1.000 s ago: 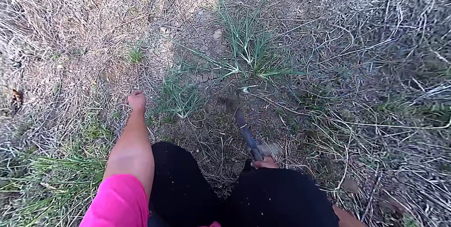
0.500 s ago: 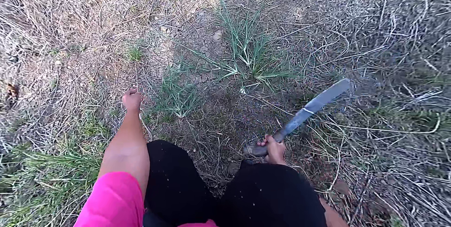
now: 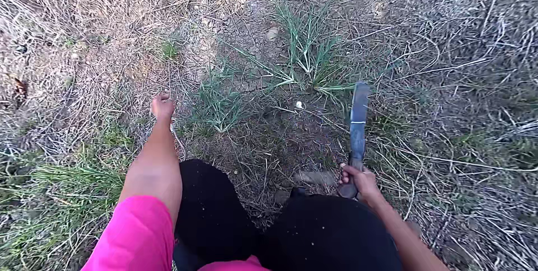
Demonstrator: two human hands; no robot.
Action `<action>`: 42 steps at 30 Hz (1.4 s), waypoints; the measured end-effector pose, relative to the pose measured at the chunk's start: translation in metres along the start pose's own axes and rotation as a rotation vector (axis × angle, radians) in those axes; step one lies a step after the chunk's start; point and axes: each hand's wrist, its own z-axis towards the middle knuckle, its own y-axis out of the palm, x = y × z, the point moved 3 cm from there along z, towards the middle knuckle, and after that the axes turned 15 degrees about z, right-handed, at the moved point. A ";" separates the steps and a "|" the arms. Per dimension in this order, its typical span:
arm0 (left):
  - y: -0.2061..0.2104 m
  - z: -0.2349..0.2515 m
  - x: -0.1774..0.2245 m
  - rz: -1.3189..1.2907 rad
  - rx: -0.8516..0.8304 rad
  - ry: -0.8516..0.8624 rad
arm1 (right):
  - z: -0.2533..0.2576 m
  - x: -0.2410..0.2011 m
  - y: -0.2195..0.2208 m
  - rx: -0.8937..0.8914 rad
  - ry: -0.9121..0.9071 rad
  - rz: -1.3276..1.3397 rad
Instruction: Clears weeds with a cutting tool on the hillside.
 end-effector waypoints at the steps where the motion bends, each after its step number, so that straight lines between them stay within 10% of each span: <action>1: 0.000 0.001 -0.005 -0.003 -0.001 -0.036 | 0.005 0.005 0.008 0.064 -0.038 0.100; 5: 0.009 0.002 -0.006 -0.066 0.011 -0.119 | 0.002 0.068 0.049 0.063 -0.007 0.144; 10: 0.013 -0.007 0.019 -0.087 0.003 -0.030 | -0.043 0.124 0.088 -0.433 0.354 -0.619; 16: -0.002 -0.011 0.039 0.014 0.015 0.066 | -0.028 0.096 0.083 -0.517 0.233 -0.739; 27: 0.005 -0.002 -0.004 -0.122 -0.017 -0.053 | 0.004 0.056 0.136 -0.274 0.234 -0.154; 42: 0.015 0.000 0.001 -0.152 0.000 -0.008 | -0.009 0.036 0.208 -0.699 0.022 -0.898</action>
